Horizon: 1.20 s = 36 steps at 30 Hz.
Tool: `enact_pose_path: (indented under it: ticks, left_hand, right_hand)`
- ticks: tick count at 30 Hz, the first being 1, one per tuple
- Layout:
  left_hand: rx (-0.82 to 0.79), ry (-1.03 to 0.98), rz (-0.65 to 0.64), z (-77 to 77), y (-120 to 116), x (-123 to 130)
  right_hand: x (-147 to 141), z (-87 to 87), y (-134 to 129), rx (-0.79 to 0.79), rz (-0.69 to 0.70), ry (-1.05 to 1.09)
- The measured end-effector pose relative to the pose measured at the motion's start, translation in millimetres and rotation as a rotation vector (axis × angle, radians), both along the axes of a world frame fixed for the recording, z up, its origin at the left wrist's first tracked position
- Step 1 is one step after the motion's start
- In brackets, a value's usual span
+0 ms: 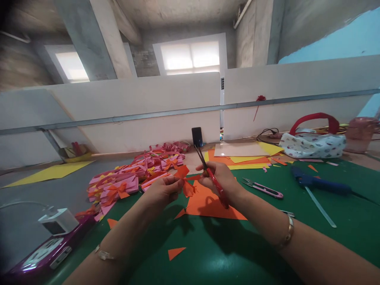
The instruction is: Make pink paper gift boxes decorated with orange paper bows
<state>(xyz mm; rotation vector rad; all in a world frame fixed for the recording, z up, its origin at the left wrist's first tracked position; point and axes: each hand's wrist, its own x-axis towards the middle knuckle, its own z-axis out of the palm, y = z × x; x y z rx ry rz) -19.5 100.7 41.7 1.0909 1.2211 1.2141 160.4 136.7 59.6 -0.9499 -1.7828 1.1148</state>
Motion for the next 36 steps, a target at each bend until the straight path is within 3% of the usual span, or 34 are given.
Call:
enact_pose_path:
  ticks: [8,16,25,29,31,34,36]
  left_hand:
    - [-0.155,-0.276,-0.255,3.0,-7.7,2.7]
    - [-0.190,-0.058,-0.400,-2.3,-7.5,4.2]
    - [-0.174,0.068,-0.384,-1.4,-8.6,9.9]
    - [-0.182,-0.039,-0.305,1.8,-8.1,8.0]
    - [-0.128,-0.183,-0.133,6.9,-5.5,1.1]
    - [-0.025,-0.379,0.206,17.1,-0.4,-14.7]
    - [-0.001,-0.431,0.319,22.4,2.5,-24.2]
  right_hand:
    - [2.8,-2.3,3.9,-0.069,-0.078,0.196]
    - [-3.6,-2.8,-5.8,-0.207,0.187,0.082]
    - [-4.0,-6.1,-5.2,-0.126,0.127,0.040]
    - [-1.5,-2.6,-4.2,-0.079,-0.012,0.116]
    - [1.6,2.4,-5.3,-0.086,-0.013,0.167]
    - [6.1,9.4,-9.6,-0.130,0.190,0.105]
    - [6.5,10.6,-12.8,-0.135,0.313,0.025]
